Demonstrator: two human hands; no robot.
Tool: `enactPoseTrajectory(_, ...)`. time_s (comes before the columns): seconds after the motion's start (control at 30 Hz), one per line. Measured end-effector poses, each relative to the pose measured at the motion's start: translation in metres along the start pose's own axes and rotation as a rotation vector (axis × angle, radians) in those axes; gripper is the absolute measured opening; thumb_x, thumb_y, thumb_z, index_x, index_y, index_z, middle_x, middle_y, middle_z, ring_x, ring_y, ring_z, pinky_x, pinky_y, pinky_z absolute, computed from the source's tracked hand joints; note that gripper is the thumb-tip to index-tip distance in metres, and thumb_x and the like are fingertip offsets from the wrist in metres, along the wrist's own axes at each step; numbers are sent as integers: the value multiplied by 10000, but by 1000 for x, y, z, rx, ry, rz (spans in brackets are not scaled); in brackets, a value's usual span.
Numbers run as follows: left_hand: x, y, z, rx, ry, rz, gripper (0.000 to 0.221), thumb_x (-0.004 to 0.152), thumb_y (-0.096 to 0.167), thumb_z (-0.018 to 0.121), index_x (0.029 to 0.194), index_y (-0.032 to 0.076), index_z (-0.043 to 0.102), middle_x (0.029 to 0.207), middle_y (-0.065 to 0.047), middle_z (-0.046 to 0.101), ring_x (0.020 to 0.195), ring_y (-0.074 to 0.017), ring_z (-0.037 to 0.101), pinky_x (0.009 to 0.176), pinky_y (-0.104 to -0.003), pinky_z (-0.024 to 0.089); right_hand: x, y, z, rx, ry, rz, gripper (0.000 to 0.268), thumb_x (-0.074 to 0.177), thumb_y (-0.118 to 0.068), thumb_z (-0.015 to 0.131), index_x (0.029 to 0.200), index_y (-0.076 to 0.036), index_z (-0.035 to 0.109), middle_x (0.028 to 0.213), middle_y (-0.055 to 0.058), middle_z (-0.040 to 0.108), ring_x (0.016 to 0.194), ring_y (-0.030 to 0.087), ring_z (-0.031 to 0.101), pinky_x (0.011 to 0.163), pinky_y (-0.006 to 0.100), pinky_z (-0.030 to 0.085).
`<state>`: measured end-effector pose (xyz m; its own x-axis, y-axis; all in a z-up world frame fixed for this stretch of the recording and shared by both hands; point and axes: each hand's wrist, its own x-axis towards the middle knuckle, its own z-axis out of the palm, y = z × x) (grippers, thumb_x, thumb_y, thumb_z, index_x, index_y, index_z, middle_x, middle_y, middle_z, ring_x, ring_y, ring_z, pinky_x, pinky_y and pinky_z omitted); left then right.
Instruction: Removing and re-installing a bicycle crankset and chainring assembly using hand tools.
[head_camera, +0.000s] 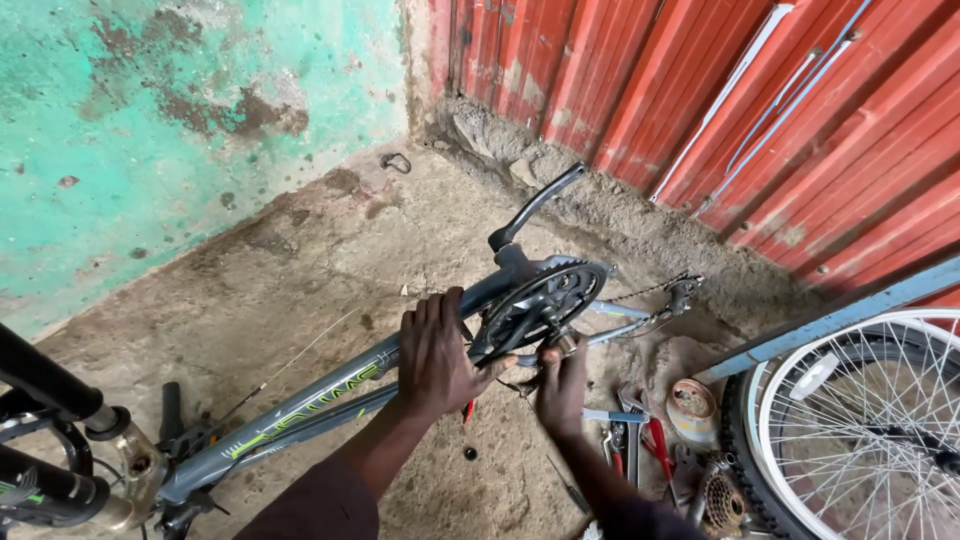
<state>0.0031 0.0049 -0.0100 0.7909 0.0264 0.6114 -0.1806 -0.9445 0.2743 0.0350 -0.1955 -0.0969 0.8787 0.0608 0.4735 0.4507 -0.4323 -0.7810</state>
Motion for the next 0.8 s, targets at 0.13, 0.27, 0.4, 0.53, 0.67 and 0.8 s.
enactPoseTrajectory(0.13, -12, -10, 23, 171, -156, -39, 1049, 886, 860, 348, 1518, 23, 362, 1411, -195, 516, 1261, -348, 502, 1077, -504, 373, -12, -92, 26, 334, 283, 595, 522, 983, -592, 390, 1068, -84, 474, 912, 74, 514, 861, 199, 505, 799, 392, 510)
enactPoseTrajectory(0.27, -10, -6, 20, 108, -127, -58, 883, 962, 738, 373, 1493, 35, 428, 1365, -189, 558, 1208, -348, 536, 1031, -511, 400, -8, -153, 15, 434, 294, 985, 615, 960, -590, 430, 967, -1, 608, 998, 189, 720, 943, 307, 677, 1031, 519, 546)
enactPoseTrajectory(0.4, -2, -1, -2, -34, -71, -28, 843, 973, 714, 337, 1411, 9, 490, 1244, -197, 605, 1101, -378, 566, 939, -514, 410, -13, -195, 11, 694, 336, 1055, 295, 1027, -255, 534, 1163, -4, 464, 1132, 241, 667, 1024, 367, 685, 979, 485, 601)
enactPoseTrajectory(0.53, -6, -5, -2, -103, -68, -13, 898, 944, 762, 307, 1406, 16, 496, 1249, -181, 606, 1088, -365, 571, 903, -490, 412, -19, -197, 16, 874, 505, 1025, 269, 1031, -251, 556, 1094, -106, 339, 993, 179, 520, 894, 348, 623, 859, 530, 571)
enactPoseTrajectory(0.67, -5, -9, 1, -147, -1, 18, 974, 904, 809, 280, 1395, 3, 517, 1166, -164, 617, 978, -349, 575, 839, -477, 425, -6, -241, -3, 879, 427, 1032, 174, 1032, -174, 549, 1041, -14, 481, 1090, 290, 707, 1023, 418, 703, 1018, 540, 566)
enactPoseTrajectory(0.8, -5, -13, 7, -127, -64, 27, 743, 910, 536, 603, 1438, 31, 467, 1176, -141, 612, 1032, -338, 573, 890, -457, 412, 2, -248, -15, 998, 381, 808, 175, 1015, -164, 532, 1042, 8, 554, 1005, 226, 694, 951, 360, 673, 954, 497, 570)
